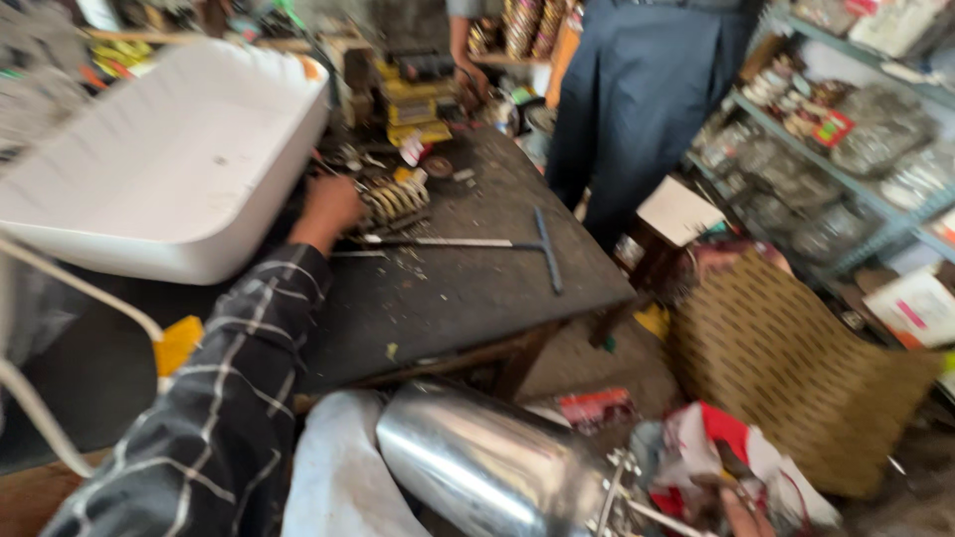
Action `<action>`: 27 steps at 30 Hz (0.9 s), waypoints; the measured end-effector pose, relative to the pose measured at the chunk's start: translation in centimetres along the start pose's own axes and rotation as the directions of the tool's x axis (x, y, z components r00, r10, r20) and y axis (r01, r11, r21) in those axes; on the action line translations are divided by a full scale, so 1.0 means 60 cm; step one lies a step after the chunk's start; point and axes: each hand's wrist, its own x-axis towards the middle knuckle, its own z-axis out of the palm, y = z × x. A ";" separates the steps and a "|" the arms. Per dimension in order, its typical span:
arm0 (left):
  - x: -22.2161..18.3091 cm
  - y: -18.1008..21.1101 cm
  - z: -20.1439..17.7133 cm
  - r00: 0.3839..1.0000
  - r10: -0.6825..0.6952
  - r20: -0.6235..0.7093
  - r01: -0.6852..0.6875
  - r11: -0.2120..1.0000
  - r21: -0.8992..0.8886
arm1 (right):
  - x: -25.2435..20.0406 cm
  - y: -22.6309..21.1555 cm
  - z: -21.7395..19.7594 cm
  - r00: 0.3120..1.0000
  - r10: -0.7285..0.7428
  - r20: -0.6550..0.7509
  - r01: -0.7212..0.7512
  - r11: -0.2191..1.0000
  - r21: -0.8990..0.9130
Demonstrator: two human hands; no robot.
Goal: The person uses pliers and a wrench to tighten bolts on a cylindrical metal appliance component held on their lap. They repeatedly adjust the tool positions and apply torque to secure the fasteners.
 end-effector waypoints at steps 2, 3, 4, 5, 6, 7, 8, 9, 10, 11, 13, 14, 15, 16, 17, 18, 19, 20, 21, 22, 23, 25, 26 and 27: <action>0.005 -0.004 0.011 0.999 0.032 -0.010 -0.031 0.994 0.103 | -0.022 0.022 -0.041 0.981 -0.191 -0.020 0.182 0.960 -0.214; 0.006 -0.003 0.014 1.000 0.017 0.019 -0.018 0.995 0.097 | -0.035 0.027 -0.059 0.956 -0.294 -0.006 0.275 0.901 -0.335; 0.017 -0.005 0.008 0.999 0.018 0.028 -0.021 0.994 0.106 | -0.035 0.027 -0.062 0.924 -0.382 0.004 0.345 0.830 -0.437; 0.028 -0.007 0.002 0.999 0.021 0.040 -0.025 0.994 0.111 | -0.035 0.023 -0.061 0.924 -0.381 -0.020 0.331 0.828 -0.453; 0.031 -0.009 0.000 0.997 0.029 0.066 -0.036 0.993 0.111 | -0.035 0.016 -0.062 0.928 -0.372 -0.032 0.319 0.834 -0.450; 0.032 -0.008 -0.001 0.995 0.039 0.095 -0.050 0.993 0.111 | -0.036 0.006 -0.063 0.931 -0.363 -0.045 0.306 0.841 -0.447; 0.034 -0.010 -0.009 0.992 0.047 0.121 -0.062 0.991 0.122 | -0.035 -0.007 -0.060 0.992 -0.096 -0.084 0.092 0.995 -0.048; 0.033 -0.008 -0.012 0.987 0.061 0.151 -0.080 0.990 0.121 | -0.035 -0.024 -0.057 0.985 0.172 -0.021 -0.153 0.922 0.356; 0.037 -0.013 -0.019 0.983 0.074 0.167 -0.095 0.988 0.120 | -0.029 -0.041 -0.049 0.918 0.373 0.136 -0.359 0.633 0.685; 0.037 -0.015 -0.021 0.979 0.088 0.183 -0.111 0.987 0.120 | -0.034 -0.061 -0.052 0.908 0.394 0.144 -0.380 0.626 0.681; 0.029 -0.018 -0.035 0.991 0.114 0.074 -0.121 0.987 0.106 | -0.035 -0.098 -0.051 0.891 0.422 0.166 -0.413 0.604 0.681; 0.020 -0.018 -0.040 0.995 0.091 0.028 -0.091 0.996 0.023 | -0.034 -0.112 -0.052 0.903 0.396 0.169 -0.399 0.622 0.674; 0.008 -0.013 -0.041 0.998 0.062 -0.015 -0.063 0.996 -0.062 | -0.031 -0.123 -0.053 0.913 0.369 0.172 -0.383 0.638 0.667; -0.001 -0.011 -0.046 0.998 0.028 -0.058 -0.036 0.989 -0.144 | -0.030 -0.133 -0.051 0.924 0.339 0.178 -0.367 0.651 0.665; -0.008 -0.010 -0.051 0.999 -0.018 -0.045 0.010 0.985 -0.174 | -0.029 -0.140 -0.046 0.923 0.343 0.175 -0.369 0.661 0.654; -0.016 -0.004 -0.050 0.998 -0.063 -0.029 0.055 0.976 -0.209 | -0.026 -0.145 -0.047 0.922 0.347 0.169 -0.371 0.674 0.639; -0.020 0.001 -0.048 0.994 -0.108 -0.011 0.102 0.965 -0.243 | -0.027 -0.149 -0.049 0.922 0.352 0.163 -0.373 0.687 0.623; -0.020 0.002 -0.046 0.989 -0.138 -0.046 0.125 0.969 -0.215 | -0.028 -0.152 -0.051 0.919 0.348 0.184 -0.383 0.681 0.624; -0.016 0.004 -0.042 0.983 -0.166 -0.081 0.149 0.971 -0.187 | -0.030 -0.155 -0.054 0.916 0.345 0.205 -0.394 0.674 0.625; -0.007 0.004 -0.040 0.974 -0.192 -0.120 0.172 0.972 -0.162 | -0.032 -0.157 -0.055 0.914 0.339 0.222 -0.400 0.667 0.628; -0.001 -0.001 -0.037 0.978 -0.176 -0.108 0.159 0.975 -0.155 | -0.033 -0.157 -0.055 0.914 0.336 0.225 -0.401 0.680 0.614; 0.012 -0.008 -0.028 0.987 -0.142 -0.076 0.130 0.981 -0.146 | -0.038 -0.155 -0.059 0.914 0.336 0.229 -0.405 0.706 0.582; 0.018 -0.008 -0.023 0.981 -0.191 -0.045 0.183 0.973 -0.140 | -0.041 -0.154 -0.060 0.911 0.343 0.228 -0.410 0.702 0.583; 0.024 -0.004 -0.019 0.971 -0.238 -0.014 0.234 0.963 -0.133 | -0.046 -0.153 -0.063 0.909 0.350 0.228 -0.415 0.697 0.584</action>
